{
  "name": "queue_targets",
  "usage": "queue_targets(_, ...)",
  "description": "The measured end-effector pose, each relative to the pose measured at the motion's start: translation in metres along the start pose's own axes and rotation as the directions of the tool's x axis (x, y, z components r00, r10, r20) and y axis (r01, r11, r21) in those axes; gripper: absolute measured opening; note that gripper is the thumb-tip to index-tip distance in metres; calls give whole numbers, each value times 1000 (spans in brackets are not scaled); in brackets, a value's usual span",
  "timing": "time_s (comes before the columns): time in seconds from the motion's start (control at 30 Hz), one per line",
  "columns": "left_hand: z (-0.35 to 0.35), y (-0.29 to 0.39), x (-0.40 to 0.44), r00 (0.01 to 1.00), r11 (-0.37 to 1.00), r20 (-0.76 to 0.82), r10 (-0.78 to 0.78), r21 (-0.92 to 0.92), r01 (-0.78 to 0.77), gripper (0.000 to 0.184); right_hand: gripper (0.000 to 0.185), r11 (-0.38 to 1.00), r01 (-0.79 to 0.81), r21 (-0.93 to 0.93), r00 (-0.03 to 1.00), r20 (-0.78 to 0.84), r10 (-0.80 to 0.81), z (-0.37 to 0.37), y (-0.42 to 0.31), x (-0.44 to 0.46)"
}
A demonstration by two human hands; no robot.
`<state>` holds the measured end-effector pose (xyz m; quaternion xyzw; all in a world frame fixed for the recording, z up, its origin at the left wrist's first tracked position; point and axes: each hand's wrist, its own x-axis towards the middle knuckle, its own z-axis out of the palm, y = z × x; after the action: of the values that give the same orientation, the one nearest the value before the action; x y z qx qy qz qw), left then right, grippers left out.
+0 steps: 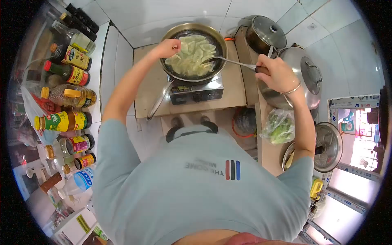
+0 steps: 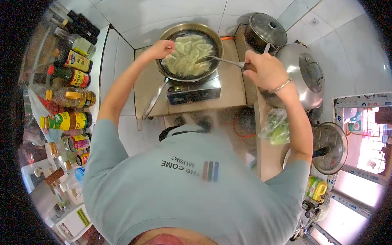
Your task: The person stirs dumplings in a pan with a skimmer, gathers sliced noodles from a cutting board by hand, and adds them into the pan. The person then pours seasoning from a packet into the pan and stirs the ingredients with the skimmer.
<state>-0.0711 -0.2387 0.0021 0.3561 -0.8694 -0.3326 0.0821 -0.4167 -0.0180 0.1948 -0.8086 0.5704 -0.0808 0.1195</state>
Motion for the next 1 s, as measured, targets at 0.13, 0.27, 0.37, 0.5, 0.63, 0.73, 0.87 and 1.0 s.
queue_targets(0.13,-4,12,-15,989,991,141,44,-133,-25,17,25,1000,4,-18,996,84,-2,-16,-8,9)
queue_targets(0.27,8,7,-16,951,972,233,204,-166,-168,23,24,996,46,-75,982,188,-31,-17,-13,18)
queue_targets(0.37,21,30,-21,938,996,336,84,-13,-85,30,23,990,66,-125,975,217,-38,-12,-19,24)
queue_targets(0.5,32,14,-15,936,991,351,37,-131,10,39,22,984,99,-151,970,236,-61,-7,-19,30)
queue_targets(0.63,14,52,-24,959,831,275,70,516,-208,40,21,979,124,-160,972,219,-88,-2,-20,25)
queue_targets(0.73,17,64,-25,976,751,204,76,632,-191,36,24,990,79,-120,974,222,-50,10,-19,18)
queue_targets(0.87,29,47,-30,985,902,159,67,412,-128,32,29,994,-3,-107,978,206,25,50,-16,0)
queue_targets(1.0,31,32,-30,996,862,80,32,503,-68,31,24,987,-152,-47,972,175,158,99,-11,-14)
